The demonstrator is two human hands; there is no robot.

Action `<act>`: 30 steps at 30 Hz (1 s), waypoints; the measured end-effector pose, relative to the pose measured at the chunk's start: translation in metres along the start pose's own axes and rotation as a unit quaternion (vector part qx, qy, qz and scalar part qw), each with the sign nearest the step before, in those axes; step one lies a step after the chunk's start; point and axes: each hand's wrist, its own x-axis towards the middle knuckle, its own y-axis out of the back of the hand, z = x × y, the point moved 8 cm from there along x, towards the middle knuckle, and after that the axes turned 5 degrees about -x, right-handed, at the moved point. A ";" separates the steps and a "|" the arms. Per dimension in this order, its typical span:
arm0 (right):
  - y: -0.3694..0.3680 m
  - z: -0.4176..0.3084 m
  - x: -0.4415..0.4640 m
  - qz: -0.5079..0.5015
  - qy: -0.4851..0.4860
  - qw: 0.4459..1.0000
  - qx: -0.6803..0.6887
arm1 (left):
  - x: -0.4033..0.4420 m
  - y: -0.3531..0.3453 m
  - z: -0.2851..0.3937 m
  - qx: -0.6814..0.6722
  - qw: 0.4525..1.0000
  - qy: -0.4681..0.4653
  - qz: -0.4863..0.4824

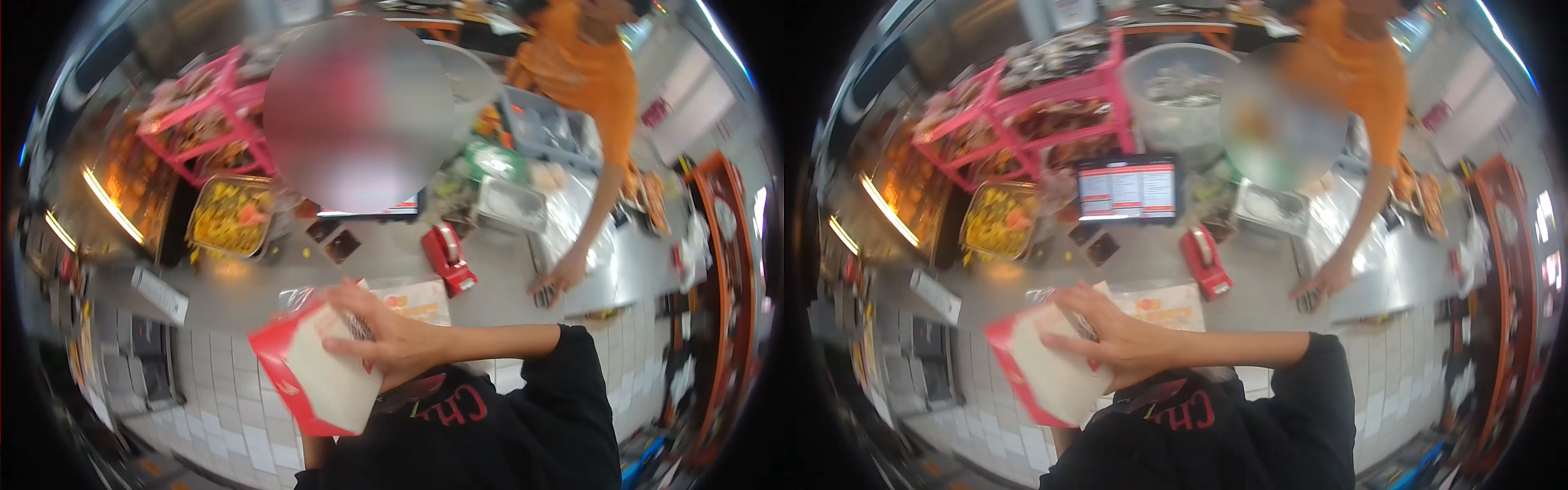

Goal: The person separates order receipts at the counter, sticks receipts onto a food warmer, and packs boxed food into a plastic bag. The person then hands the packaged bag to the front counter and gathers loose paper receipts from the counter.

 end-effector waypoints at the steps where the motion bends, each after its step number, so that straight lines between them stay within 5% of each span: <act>1: -0.012 0.008 -0.025 -0.047 -0.007 0.997 -0.068 | 0.008 0.004 -0.004 -0.037 0.997 0.024 0.067; 2: -0.022 0.016 -0.047 -0.101 -0.011 0.986 -0.135 | 0.015 0.008 -0.008 -0.077 0.987 0.043 0.136; 3: -0.024 0.020 -0.068 -0.094 -0.015 0.983 -0.157 | 0.016 0.004 -0.013 -0.088 0.989 0.068 0.096; 5: -0.023 0.050 -0.100 -0.113 -0.185 0.960 -0.177 | 0.010 0.003 -0.017 -0.098 0.991 0.081 0.044; 6: -0.018 0.048 -0.103 -0.104 -0.178 0.960 -0.189 | 0.005 -0.007 -0.024 -0.041 0.993 0.111 -0.025; 9: 0.001 0.064 -0.110 -0.133 -0.379 0.850 -0.341 | -0.004 -0.029 -0.039 -0.003 0.981 0.131 -0.141; 10: -0.010 0.070 -0.115 -0.125 -0.380 0.852 -0.339 | -0.004 -0.044 -0.036 -0.018 0.977 0.125 -0.172; 12: -0.052 0.072 -0.126 -0.137 -0.198 0.831 -0.502 | 0.001 -0.061 -0.030 -0.048 0.983 0.091 -0.152; 13: -0.065 0.061 -0.125 -0.171 -0.159 0.859 -0.456 | 0.002 -0.062 -0.025 -0.085 0.986 0.062 -0.128; 16: -0.074 0.070 -0.128 -0.282 -0.241 0.854 -0.365 | -0.012 -0.080 -0.023 0.017 0.977 0.030 -0.211; 20: -0.057 0.084 -0.120 -0.216 -0.264 0.888 -0.307 | -0.022 -0.075 -0.023 -0.050 0.982 0.074 -0.169; 23: -0.021 0.084 -0.138 -0.131 -0.247 0.939 -0.198 | -0.023 -0.062 -0.054 0.065 0.978 0.057 -0.190; 28: 0.047 0.092 -0.213 -0.033 -0.426 0.859 -0.280 | -0.033 -0.112 -0.083 0.369 0.848 -0.087 -0.370; 29: 0.049 0.097 -0.236 0.051 -0.493 0.851 -0.172 | -0.041 -0.125 -0.093 0.432 0.793 -0.124 -0.412; 30: 0.045 0.101 -0.259 0.136 -0.550 0.821 -0.062 | -0.045 -0.132 -0.098 0.429 0.795 -0.125 -0.412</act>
